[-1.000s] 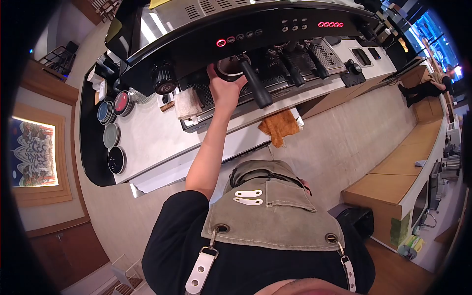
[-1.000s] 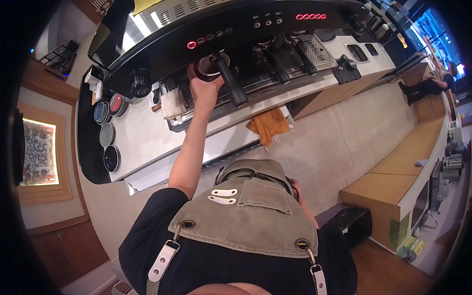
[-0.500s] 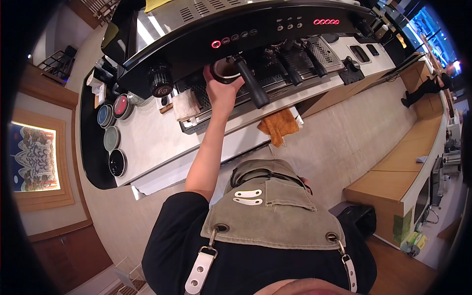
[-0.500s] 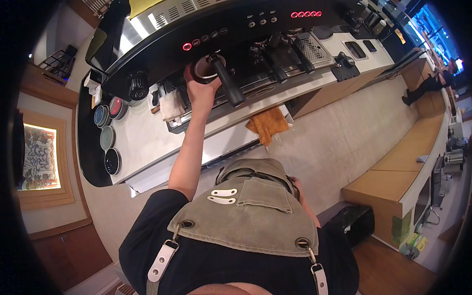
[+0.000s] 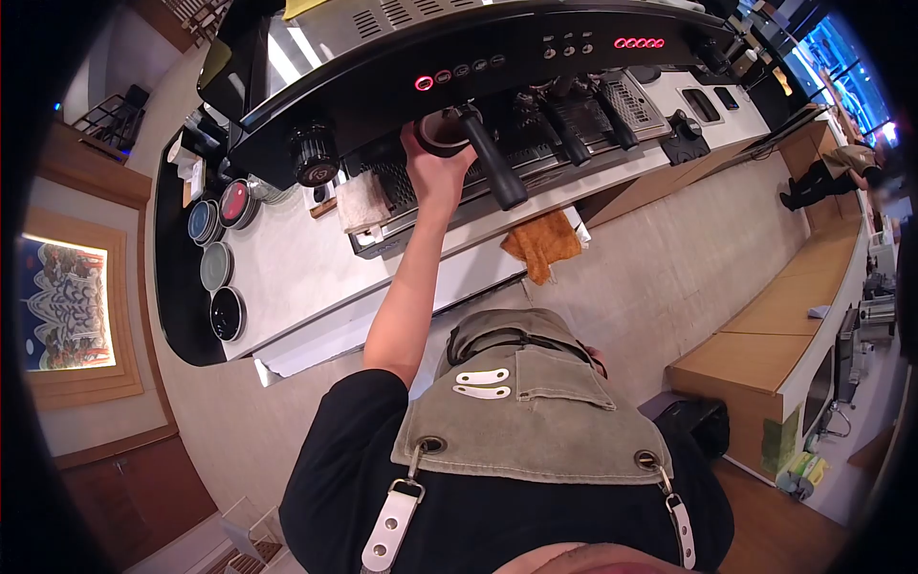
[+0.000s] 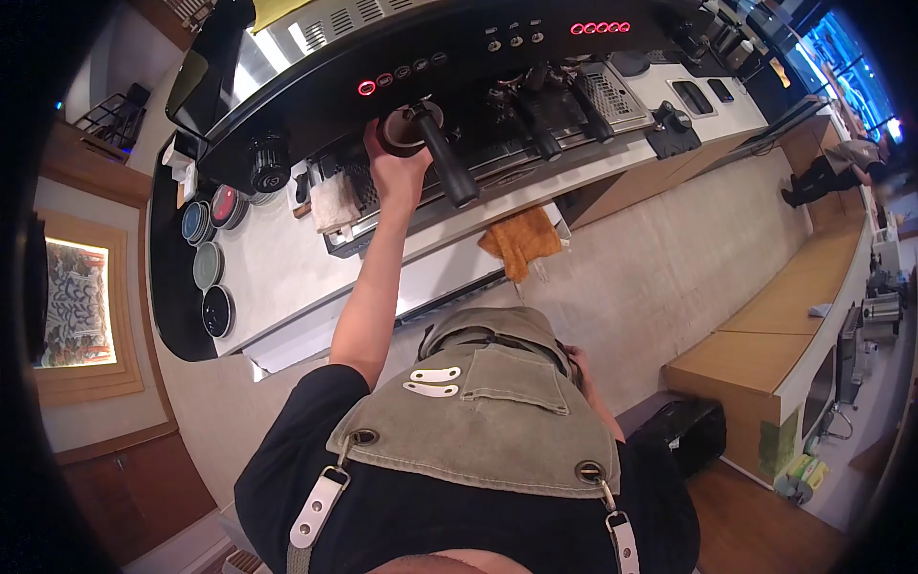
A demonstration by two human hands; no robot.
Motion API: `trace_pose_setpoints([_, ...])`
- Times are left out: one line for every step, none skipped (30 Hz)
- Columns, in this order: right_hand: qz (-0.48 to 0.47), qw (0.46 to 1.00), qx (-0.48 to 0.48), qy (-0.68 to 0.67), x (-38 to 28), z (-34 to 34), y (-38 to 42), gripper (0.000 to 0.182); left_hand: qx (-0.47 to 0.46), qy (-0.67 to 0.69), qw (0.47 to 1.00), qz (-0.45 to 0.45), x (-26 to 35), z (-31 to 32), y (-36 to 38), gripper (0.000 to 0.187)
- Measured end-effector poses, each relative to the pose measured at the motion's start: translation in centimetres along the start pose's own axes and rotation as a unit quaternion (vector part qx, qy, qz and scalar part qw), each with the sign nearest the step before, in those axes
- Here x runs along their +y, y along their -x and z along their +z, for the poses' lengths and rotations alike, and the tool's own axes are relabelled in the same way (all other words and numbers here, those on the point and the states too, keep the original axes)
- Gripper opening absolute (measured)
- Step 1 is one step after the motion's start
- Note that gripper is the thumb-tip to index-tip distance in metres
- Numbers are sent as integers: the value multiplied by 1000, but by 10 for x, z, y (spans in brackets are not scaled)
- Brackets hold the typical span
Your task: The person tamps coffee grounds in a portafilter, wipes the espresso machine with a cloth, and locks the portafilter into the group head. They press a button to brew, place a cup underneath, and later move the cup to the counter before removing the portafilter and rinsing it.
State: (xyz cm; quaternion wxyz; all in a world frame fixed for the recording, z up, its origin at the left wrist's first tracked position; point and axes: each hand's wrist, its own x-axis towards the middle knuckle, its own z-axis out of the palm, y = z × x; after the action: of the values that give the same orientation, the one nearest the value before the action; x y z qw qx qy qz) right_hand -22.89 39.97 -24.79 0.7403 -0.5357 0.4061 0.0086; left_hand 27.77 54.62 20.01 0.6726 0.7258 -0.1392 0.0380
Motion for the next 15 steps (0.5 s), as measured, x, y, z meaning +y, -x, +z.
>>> trace_pose_setpoints([12, 1000, 18, 10, 29, -11, -18, 45, -4, 11, 1000, 6, -6, -2, -2, 103])
trace_pose_setpoints([18, 999, 28, 17, 49, -19, -30, 47, -8, 24, 1000, 12, -18, -6, -5, 103])
trace_pose_setpoints([29, 999, 37, 10, 48, -14, -30, 49, -12, 36, 999, 19, -19, -8, -7, 103])
trace_pose_setpoints([38, 998, 49, 11, 45, -13, -28, 50, -6, 21, 1000, 21, -19, -6, -6, 103])
trace_pose_setpoints([25, 999, 29, -4, 41, -17, -25, 51, 2, 4, 1000, 21, -21, -5, -2, 103])
trace_pose_setpoints([14, 1000, 8, -19, 19, -14, -14, 52, 10, -13, 1000, 20, -19, -5, 2, 103])
trace_pose_setpoints([2, 999, -14, -32, 2, -9, -4, 53, 8, -10, 1000, 16, -13, -3, 3, 103])
trace_pose_setpoints([1, 999, -16, -31, -6, -5, 2, 53, 6, -7, 1000, 12, -4, 0, 1, 103])
trace_pose_setpoints([-1, 999, -17, -29, -13, -1, 7, 54, 3, -3, 1000, 9, 1, 1, 0, 103])
trace_pose_setpoints([-4, 999, -17, -28, -18, 2, 10, 54, 5, -9, 1000, 6, -1, -2, 0, 103])
trace_pose_setpoints([-8, 999, -17, -28, -25, 6, 10, 54, 7, -14, 1000, 4, -5, -4, 0, 104])
trace_pose_setpoints([14, 1000, 14, 7, -32, 10, 8, 53, 7, -19, 1000, 2, -7, -6, 1, 104])
trace_pose_setpoints([37, 997, 47, 42, -37, 15, 6, 52, 2, 16, 1000, 4, -11, -6, 5, 105])
trace_pose_setpoints([61, 992, 78, 75, -41, 19, 5, 50, 6, -4, 1000, 4, -13, -5, 3, 105])
trace_pose_setpoints([57, 993, 76, 74, -44, 21, 7, 46, 9, -27, 1000, 2, -15, -3, 2, 106])
